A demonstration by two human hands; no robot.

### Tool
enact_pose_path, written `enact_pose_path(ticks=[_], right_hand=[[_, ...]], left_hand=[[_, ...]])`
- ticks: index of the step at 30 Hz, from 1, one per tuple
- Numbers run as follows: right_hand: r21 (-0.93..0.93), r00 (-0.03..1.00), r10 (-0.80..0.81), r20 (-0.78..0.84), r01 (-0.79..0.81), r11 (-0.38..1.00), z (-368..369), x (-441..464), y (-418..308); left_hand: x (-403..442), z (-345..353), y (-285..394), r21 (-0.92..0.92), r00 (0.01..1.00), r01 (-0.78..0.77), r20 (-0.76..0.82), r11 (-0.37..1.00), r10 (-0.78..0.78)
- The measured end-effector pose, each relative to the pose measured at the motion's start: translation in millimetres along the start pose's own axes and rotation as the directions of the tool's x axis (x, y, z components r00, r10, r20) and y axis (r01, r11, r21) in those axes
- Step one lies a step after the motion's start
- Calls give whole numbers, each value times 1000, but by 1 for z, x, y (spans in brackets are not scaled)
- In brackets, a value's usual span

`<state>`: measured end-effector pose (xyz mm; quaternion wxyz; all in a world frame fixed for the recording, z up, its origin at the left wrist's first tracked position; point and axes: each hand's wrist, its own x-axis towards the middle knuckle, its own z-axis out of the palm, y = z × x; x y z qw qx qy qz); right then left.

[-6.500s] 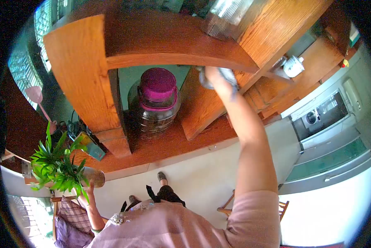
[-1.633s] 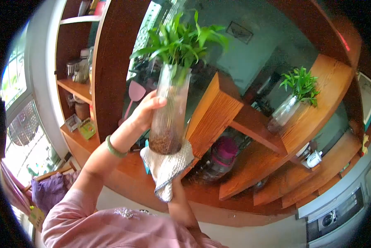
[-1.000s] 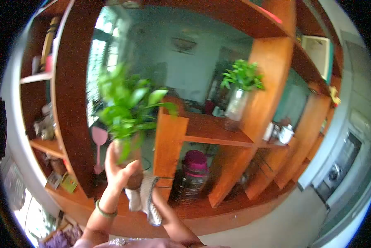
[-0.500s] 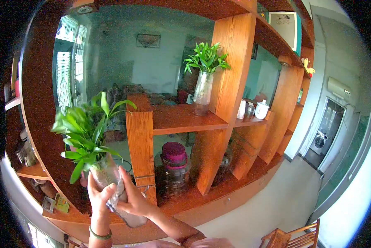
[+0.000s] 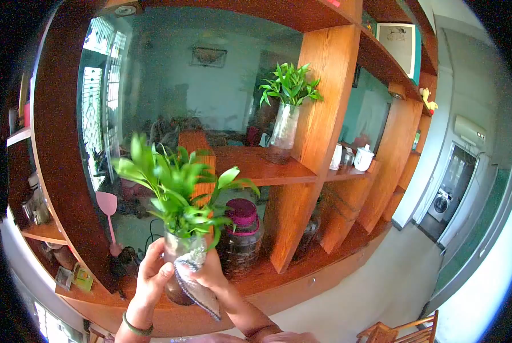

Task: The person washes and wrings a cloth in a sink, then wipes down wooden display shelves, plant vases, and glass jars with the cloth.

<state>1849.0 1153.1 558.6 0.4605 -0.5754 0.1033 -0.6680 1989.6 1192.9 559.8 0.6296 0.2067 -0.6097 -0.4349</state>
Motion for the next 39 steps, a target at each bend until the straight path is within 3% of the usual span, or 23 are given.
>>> enact_pose_path(ticks=[3,5,7,9,12,15,17,25,28,31,32,33,34,35,36,37,39], right_hand=[[71,997,30,69,-35,997,-22,9,-1],[336,956,284,68,-290,896,-35,7,1],[348,957,215,197,-273,897,-37,22,-8],[401,927,160,338,-296,867,-34,31,-16],[435,925,164,342,-311,845,-28,33,-24],[367,965,163,208,-231,901,-37,28,-18],[407,963,160,218,-239,882,-39,29,-18],[271,944,289,158,-323,907,-52,3,-10],[-36,999,13,49,-11,999,-57,-2,-2],[-155,995,56,-79,-68,986,-53,-9,-8],[-161,996,-60,-65,49,986,-49,-3,-7],[-166,995,-72,-63,61,984,-53,-1,-8],[-121,996,-8,-89,-3,993,-60,-1,-9],[-74,992,60,-114,-69,995,-62,0,-12],[-12,992,-77,-98,76,997,-59,11,-12],[138,998,52,-46,-45,989,-63,14,-13],[30,987,150,-51,-149,988,-52,16,-30]], left_hand=[[6,-6,-8,107,991,-106,89,989,97],[0,-11,-23,52,992,59,111,997,-64],[-10,-11,-24,-148,942,271,244,951,-230],[-22,-10,-30,-176,925,354,212,918,-316],[-30,-4,-54,-342,866,457,382,821,-324],[-24,2,-56,-313,873,412,403,856,-274],[-24,8,-64,-339,876,437,370,833,-309],[-6,27,-59,-118,976,209,82,971,-200],[6,32,-51,-33,992,116,60,993,-114],[7,43,-52,184,995,56,-88,981,-40],[6,46,-56,284,992,25,-125,958,11],[5,50,-62,381,985,2,-159,925,63],[5,52,-68,379,986,-7,-152,925,70],[6,54,-75,492,968,-66,-179,868,175],[5,57,-78,599,940,-113,-193,792,280],[3,58,-79,598,940,-119,-189,793,283],[-1,60,-81,631,942,-152,-141,761,305]])
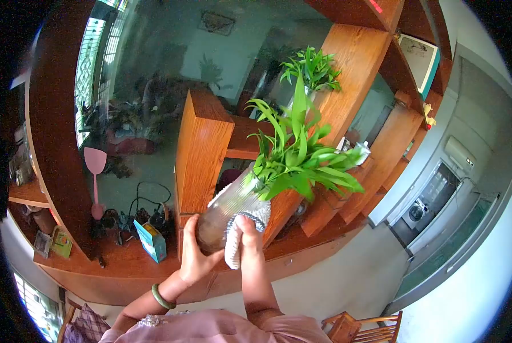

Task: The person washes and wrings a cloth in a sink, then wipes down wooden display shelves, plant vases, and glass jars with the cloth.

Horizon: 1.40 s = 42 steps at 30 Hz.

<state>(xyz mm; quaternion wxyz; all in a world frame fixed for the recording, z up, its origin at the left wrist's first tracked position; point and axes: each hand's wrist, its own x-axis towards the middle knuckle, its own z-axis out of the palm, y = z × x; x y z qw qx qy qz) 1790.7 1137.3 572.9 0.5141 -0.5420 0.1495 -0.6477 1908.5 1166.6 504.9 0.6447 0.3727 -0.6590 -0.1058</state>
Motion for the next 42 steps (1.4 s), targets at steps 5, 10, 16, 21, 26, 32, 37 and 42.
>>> enact_pose_path(ticks=[5,10,16,21,26,32,37,42], right_hand=[[223,996,81,32,-86,971,-14,-1,-10],[347,998,49,25,-55,936,-9,-5,-11],[252,1000,0,-11,3,968,-17,-13,-9],[170,999,-26,-43,33,985,-31,0,-38],[86,996,-62,-68,67,994,-38,5,-50],[12,992,-56,-111,58,998,-33,-47,-10],[-49,988,-69,-138,63,997,-39,-30,-24],[-111,986,-68,-149,52,992,-40,0,-35]], left_hand=[[6,-17,-15,-506,942,251,323,825,-89],[47,-27,6,-491,809,389,587,779,-34],[35,-6,11,-459,821,331,571,824,-12],[24,7,19,-136,923,52,385,989,5],[19,10,23,-67,924,-22,378,998,46],[37,8,9,-445,713,389,700,806,43],[33,9,15,-495,740,427,672,757,21],[25,12,14,-523,760,486,648,700,-43]])
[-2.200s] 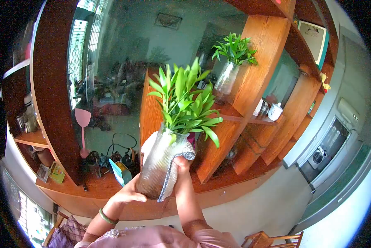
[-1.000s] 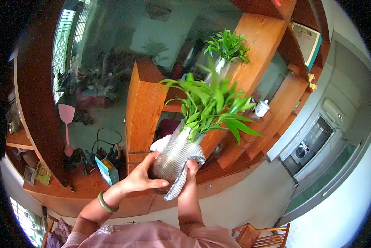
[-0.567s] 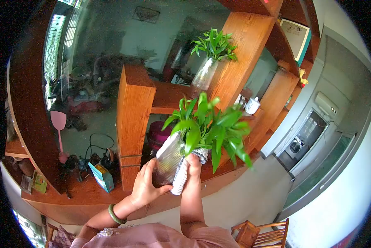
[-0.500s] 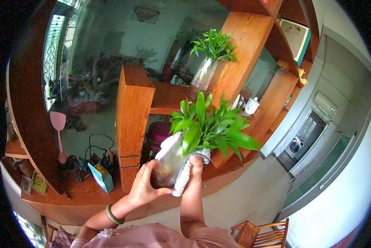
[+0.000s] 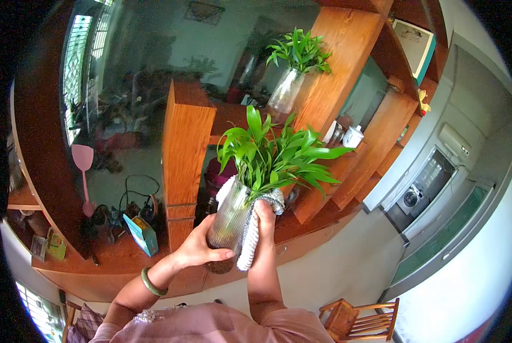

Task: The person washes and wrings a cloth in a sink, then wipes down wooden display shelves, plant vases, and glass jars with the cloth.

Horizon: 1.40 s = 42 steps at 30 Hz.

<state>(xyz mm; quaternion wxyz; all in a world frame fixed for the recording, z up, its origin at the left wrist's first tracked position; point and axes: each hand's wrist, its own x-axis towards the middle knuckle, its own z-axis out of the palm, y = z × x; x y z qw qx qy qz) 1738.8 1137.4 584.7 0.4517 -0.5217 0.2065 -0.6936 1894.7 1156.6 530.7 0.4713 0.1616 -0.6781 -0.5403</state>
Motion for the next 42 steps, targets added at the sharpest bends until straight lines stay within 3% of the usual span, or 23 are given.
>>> enact_pose_path(ticks=[3,5,7,9,10,12,14,15,16,17,18,20,22,26,27,28,30,31,35,38,42], right_hand=[[-37,1000,1,-6,-1,999,2,-5,7],[-65,1000,-3,-13,2,998,4,-23,18],[-91,1000,-21,-19,19,996,4,-34,25],[-39,990,-131,46,132,990,7,-30,28],[-78,999,-36,24,37,996,-5,-40,36],[-374,969,-240,60,244,895,-11,-42,52],[-215,987,-110,117,134,967,-16,-51,53],[-245,1000,-5,-26,-1,970,-30,-55,73],[-271,984,-16,176,64,960,-48,-57,92],[-269,984,-22,179,70,961,-45,-52,90],[-238,989,-3,147,39,970,-43,-51,88],[-176,996,36,83,-21,984,-40,-54,84],[-112,998,65,26,-61,992,-28,-43,80],[41,991,123,-61,-120,992,-35,-83,88],[81,987,144,-78,-137,987,-38,-103,83],[121,980,172,-97,-160,980,-41,-100,86],[203,962,237,-139,-206,957,-50,-125,88],[244,949,271,-160,-228,943,-74,-164,89],[402,887,406,-222,-296,866,-18,-95,74],[510,829,501,-250,-328,796,-21,-104,63],[344,838,468,-280,-367,864,-36,-101,46]], left_hand=[[-1,1,1,88,998,-31,-47,996,35],[1,0,5,286,990,-38,-122,958,76],[-1,-1,7,341,983,-41,-152,939,99],[3,-5,-1,435,955,-116,-199,893,220],[4,-7,-8,401,948,-165,-187,901,257],[7,-10,-23,429,914,-257,-183,866,362],[7,-19,-48,612,858,-343,-105,713,504],[3,-14,-51,423,875,-328,-201,845,441],[1,-9,-50,207,892,-303,-281,930,354],[1,-8,-21,540,854,-299,-216,787,473],[4,-7,-23,502,851,-301,-242,811,466],[6,-11,-49,650,840,-286,-183,704,511],[5,-15,-61,619,853,-306,-159,723,497],[2,-3,-67,341,874,-274,-303,900,380],[4,-2,-50,407,904,-210,-265,889,335],[8,-4,-52,698,838,-333,-89,634,538],[-5,5,-39,636,918,-160,-186,755,351],[5,-4,-77,572,938,-209,-110,793,327],[19,9,-27,670,897,-219,-147,710,416],[35,13,-22,608,879,-313,-105,730,464],[48,27,-28,575,891,-266,-160,774,425]])
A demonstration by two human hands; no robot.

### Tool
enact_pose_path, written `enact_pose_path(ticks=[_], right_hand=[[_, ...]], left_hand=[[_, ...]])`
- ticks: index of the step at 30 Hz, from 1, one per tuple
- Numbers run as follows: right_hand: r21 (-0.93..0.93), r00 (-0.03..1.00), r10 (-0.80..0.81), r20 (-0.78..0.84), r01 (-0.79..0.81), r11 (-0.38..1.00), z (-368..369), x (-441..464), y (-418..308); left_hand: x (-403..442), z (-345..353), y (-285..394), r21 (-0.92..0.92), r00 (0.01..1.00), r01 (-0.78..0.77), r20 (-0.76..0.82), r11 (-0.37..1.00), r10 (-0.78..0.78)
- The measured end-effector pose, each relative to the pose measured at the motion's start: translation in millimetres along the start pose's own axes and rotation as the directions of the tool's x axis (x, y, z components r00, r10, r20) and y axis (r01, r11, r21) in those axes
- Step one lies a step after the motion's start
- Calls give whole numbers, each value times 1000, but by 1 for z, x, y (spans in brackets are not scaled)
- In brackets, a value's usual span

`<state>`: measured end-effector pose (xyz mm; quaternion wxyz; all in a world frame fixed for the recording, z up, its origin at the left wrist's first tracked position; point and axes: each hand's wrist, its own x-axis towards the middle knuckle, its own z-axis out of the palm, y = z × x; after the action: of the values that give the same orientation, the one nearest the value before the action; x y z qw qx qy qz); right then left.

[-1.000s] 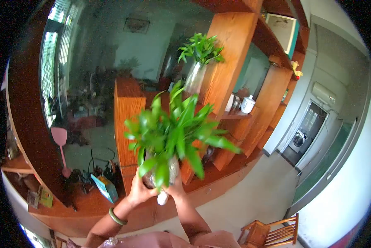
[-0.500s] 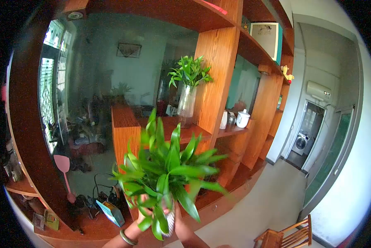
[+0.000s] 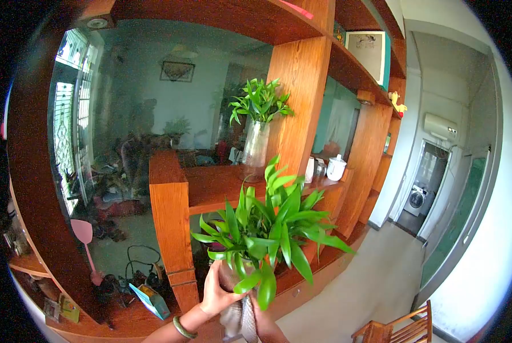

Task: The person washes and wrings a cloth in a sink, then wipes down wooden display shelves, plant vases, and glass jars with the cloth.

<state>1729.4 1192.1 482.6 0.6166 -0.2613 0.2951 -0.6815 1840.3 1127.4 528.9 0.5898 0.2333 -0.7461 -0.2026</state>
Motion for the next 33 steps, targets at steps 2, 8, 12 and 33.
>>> enact_pose_path(ticks=[2,8,12,33], right_hand=[[-11,998,-49,-26,48,999,-27,16,-3],[54,978,-205,-46,207,977,-34,42,-53],[-7,978,-178,-106,179,984,-74,62,-81],[32,988,100,-121,-96,995,-209,127,-110]], left_hand=[[7,10,3,-35,999,-10,-43,999,9],[47,39,2,-177,997,4,-69,984,-17],[101,27,38,-177,988,22,-148,984,-49],[233,0,-24,343,710,379,-704,860,-32]])
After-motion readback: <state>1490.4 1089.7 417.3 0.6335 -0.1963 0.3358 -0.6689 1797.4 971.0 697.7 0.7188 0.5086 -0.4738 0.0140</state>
